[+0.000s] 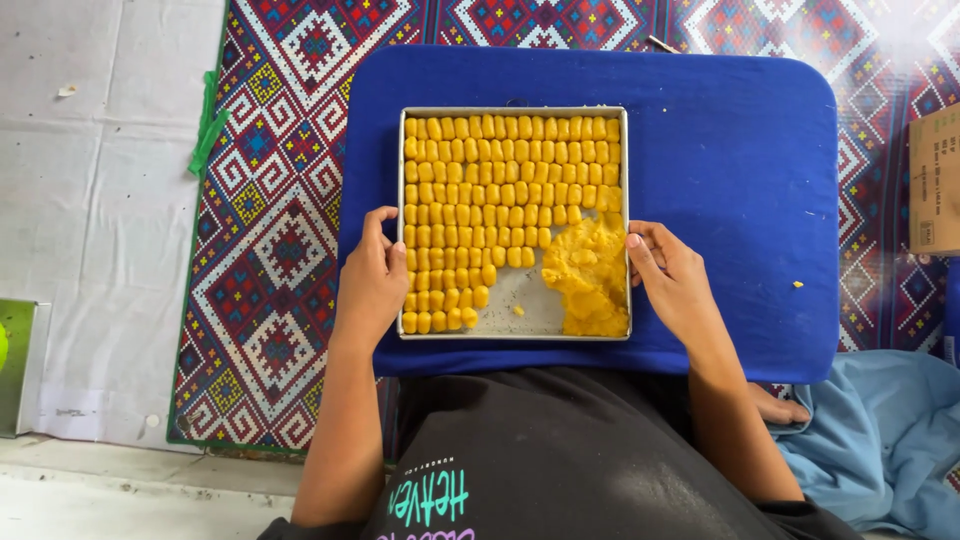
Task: Shaping small pieces of yellow dough into cylinders and arranging them in a baking tray while sitting on the floor.
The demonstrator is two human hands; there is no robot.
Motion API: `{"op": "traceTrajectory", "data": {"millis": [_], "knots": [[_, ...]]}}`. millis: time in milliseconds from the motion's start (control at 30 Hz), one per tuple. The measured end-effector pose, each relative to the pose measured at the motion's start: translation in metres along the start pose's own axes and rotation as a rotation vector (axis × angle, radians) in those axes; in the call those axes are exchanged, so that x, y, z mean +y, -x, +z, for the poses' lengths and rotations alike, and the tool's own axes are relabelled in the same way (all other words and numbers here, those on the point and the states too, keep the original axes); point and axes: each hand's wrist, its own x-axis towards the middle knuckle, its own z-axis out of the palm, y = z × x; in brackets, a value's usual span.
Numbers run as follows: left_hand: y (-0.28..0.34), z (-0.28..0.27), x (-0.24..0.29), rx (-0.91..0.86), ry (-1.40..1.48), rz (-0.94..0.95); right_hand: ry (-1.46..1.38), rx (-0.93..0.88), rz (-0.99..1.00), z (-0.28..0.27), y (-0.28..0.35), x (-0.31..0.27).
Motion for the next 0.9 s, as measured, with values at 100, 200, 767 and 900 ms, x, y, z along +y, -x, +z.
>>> {"op": "traceTrajectory", "data": {"millis": [100,200,767,900], "knots": [[0.001,-0.002,0.003,-0.01,-0.005,-0.004,0.018,-0.008,-0.015,-0.002,0.003,-0.004],[-0.001,0.003,-0.007,0.013,0.021,0.024,-0.043,0.033,-0.044,0.001,0.005,0.005],[-0.038,0.052,-0.034,0.521,-0.24,-0.06,-0.108,0.116,-0.103,0.004,0.012,0.014],[-0.04,0.054,-0.036,0.484,-0.227,-0.098,0.138,0.445,-0.26,-0.049,0.037,-0.012]]}}
